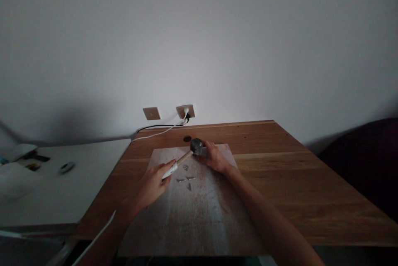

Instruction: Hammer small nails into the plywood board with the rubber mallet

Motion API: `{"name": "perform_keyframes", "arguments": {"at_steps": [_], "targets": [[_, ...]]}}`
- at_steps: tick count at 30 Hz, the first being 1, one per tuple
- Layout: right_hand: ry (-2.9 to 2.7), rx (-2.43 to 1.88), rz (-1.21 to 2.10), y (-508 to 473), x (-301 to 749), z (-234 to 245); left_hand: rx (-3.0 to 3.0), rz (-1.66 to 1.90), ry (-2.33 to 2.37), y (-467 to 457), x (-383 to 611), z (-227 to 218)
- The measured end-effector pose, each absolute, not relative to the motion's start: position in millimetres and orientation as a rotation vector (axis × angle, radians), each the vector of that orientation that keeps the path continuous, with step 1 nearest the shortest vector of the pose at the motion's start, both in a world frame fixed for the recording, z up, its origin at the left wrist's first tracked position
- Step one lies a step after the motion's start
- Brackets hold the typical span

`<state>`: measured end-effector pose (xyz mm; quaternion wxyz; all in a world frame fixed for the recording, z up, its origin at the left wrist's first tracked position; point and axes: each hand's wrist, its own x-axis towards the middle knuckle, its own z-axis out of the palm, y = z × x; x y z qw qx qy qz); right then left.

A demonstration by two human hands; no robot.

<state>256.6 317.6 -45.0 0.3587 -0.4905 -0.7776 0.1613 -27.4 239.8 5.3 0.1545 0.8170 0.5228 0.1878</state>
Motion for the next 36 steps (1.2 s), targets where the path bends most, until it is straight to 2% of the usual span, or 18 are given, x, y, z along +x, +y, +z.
{"name": "perform_keyframes", "arguments": {"at_steps": [11,28,36], "targets": [[-2.073,-1.332,0.415,315,257,-43,2.266,0.67,1.496,241,-29,-3],[-2.109,-1.489,0.297,313,252,-39,2.27,0.62,1.444,246,-23,3],[-2.09,-1.409,0.288,316,254,-48,2.261,0.602,1.484,248,-21,5]]}}
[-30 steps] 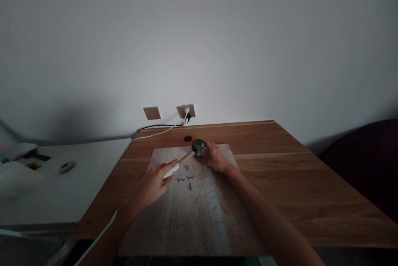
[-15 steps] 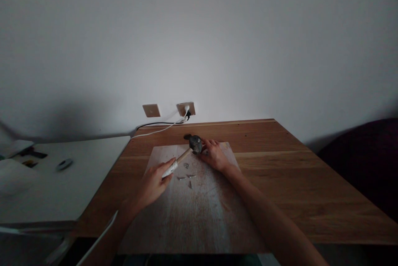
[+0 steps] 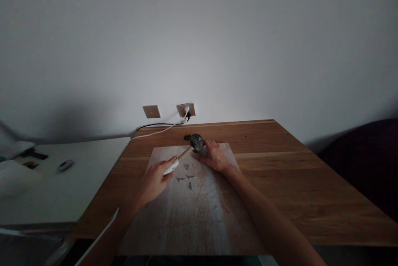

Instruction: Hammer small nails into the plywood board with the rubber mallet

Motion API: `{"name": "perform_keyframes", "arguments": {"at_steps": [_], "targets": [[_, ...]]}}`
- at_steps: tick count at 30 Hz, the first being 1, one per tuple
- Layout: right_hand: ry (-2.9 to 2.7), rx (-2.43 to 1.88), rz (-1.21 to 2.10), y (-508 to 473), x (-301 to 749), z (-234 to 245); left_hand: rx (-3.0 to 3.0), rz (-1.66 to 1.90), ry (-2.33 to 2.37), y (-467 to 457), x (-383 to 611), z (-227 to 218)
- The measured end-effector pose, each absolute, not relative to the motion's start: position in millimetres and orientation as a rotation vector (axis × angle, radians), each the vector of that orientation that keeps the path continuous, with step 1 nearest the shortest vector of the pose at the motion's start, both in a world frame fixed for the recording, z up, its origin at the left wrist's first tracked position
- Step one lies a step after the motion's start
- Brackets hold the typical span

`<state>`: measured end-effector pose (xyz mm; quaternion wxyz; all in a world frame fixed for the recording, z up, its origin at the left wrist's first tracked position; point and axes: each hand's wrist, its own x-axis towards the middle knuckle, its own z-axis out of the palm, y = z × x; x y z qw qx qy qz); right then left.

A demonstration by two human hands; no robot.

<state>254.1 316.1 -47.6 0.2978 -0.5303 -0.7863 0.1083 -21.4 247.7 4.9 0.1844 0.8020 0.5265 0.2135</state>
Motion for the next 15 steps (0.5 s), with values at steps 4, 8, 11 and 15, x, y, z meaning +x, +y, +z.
{"name": "perform_keyframes", "arguments": {"at_steps": [4,8,11,15], "targets": [[-2.059,-1.388,0.304,315.4,255.3,-48.2,2.28,0.544,1.484,244.4,-20.3,9.4],[-2.057,-1.394,0.331,314.5,255.7,-47.4,2.284,0.541,1.484,242.3,-19.5,10.2],[-2.051,-1.38,0.349,314.8,256.3,-47.3,2.282,0.551,1.489,243.3,-19.3,8.1],[-2.027,-1.324,0.412,315.5,257.2,-47.2,2.278,0.571,1.479,245.2,-19.3,8.2]]}}
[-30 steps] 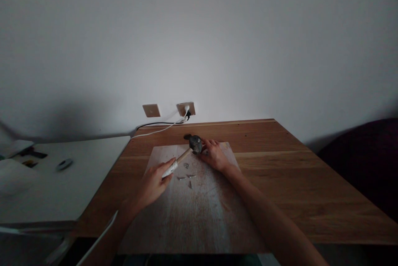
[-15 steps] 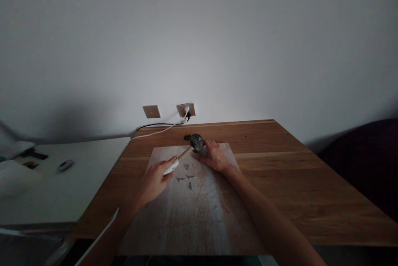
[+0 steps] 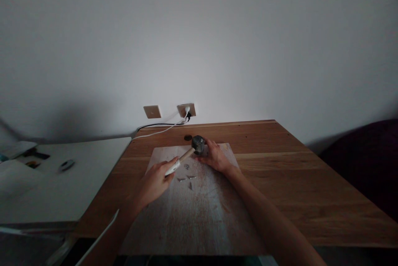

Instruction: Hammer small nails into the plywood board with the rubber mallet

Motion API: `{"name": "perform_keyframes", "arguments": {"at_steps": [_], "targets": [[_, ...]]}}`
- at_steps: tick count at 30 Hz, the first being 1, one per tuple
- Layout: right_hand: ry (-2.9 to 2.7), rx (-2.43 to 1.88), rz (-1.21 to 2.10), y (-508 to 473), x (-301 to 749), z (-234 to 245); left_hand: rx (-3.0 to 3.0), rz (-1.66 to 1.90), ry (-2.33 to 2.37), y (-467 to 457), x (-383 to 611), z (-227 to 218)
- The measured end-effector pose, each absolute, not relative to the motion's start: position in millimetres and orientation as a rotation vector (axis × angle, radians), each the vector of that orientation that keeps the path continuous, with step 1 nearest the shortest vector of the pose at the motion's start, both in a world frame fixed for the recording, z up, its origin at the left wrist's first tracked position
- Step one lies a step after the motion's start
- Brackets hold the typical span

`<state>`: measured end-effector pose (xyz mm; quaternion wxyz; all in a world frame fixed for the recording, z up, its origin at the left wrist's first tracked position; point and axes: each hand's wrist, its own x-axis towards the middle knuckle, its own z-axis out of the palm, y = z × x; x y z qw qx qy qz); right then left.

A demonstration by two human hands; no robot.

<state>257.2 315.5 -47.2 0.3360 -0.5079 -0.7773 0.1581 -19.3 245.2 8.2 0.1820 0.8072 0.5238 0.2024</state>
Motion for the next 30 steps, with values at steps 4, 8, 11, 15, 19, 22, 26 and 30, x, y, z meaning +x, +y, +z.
{"name": "perform_keyframes", "arguments": {"at_steps": [4,8,11,15,19,22,26,30], "targets": [[-1.993,-1.317,0.398,316,257,-47,2.241,0.56,1.475,246,-20,10],[-2.009,-1.314,0.375,315,257,-47,2.215,0.6,1.476,247,-22,7],[-2.004,-1.322,0.39,315,257,-46,2.234,0.596,1.443,248,-23,3],[-1.994,-1.315,0.419,315,257,-46,2.246,0.61,1.415,248,-23,0],[-1.991,-1.312,0.428,316,257,-48,2.253,0.601,1.451,247,-23,0],[-1.997,-1.317,0.43,316,257,-48,2.244,0.612,1.468,246,-24,-1],[-2.005,-1.33,0.427,316,257,-47,2.252,0.595,1.46,246,-25,-4],[-1.987,-1.338,0.444,316,256,-47,2.264,0.611,1.442,244,-23,-4]]}}
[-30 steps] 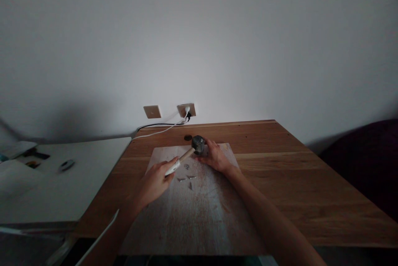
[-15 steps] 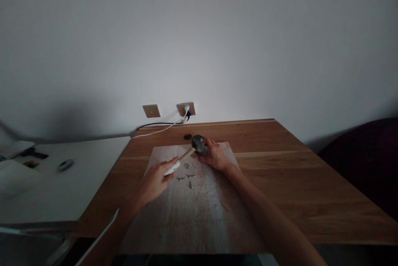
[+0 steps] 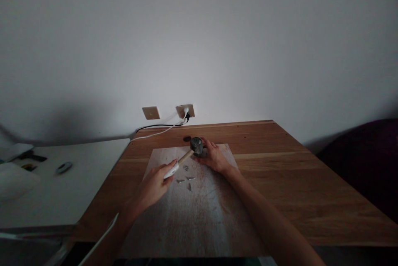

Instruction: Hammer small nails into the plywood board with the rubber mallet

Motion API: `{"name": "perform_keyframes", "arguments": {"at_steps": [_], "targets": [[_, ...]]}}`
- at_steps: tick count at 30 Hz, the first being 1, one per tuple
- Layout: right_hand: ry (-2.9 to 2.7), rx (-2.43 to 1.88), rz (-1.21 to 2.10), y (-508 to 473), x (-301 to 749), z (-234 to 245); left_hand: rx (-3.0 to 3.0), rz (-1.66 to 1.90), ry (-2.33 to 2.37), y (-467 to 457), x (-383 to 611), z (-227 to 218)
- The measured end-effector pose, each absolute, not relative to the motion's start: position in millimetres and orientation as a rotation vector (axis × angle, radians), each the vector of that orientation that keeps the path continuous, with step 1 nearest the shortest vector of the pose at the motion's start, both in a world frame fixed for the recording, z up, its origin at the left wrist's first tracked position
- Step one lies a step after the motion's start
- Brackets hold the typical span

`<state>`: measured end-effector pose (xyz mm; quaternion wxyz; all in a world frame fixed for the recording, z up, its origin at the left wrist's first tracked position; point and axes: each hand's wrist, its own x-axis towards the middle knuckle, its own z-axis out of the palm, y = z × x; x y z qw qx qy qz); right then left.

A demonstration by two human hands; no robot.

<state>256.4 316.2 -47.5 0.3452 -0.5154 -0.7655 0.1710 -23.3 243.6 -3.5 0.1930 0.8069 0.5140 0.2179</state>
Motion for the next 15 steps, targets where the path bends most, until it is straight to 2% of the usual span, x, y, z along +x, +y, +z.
{"name": "perform_keyframes", "arguments": {"at_steps": [8,15], "targets": [[-2.008,-1.268,0.453,317,257,-50,2.238,0.777,1.513,244,-29,-10],[-2.054,-1.299,0.367,318,255,-48,2.242,0.701,1.495,242,-34,-17]]}}
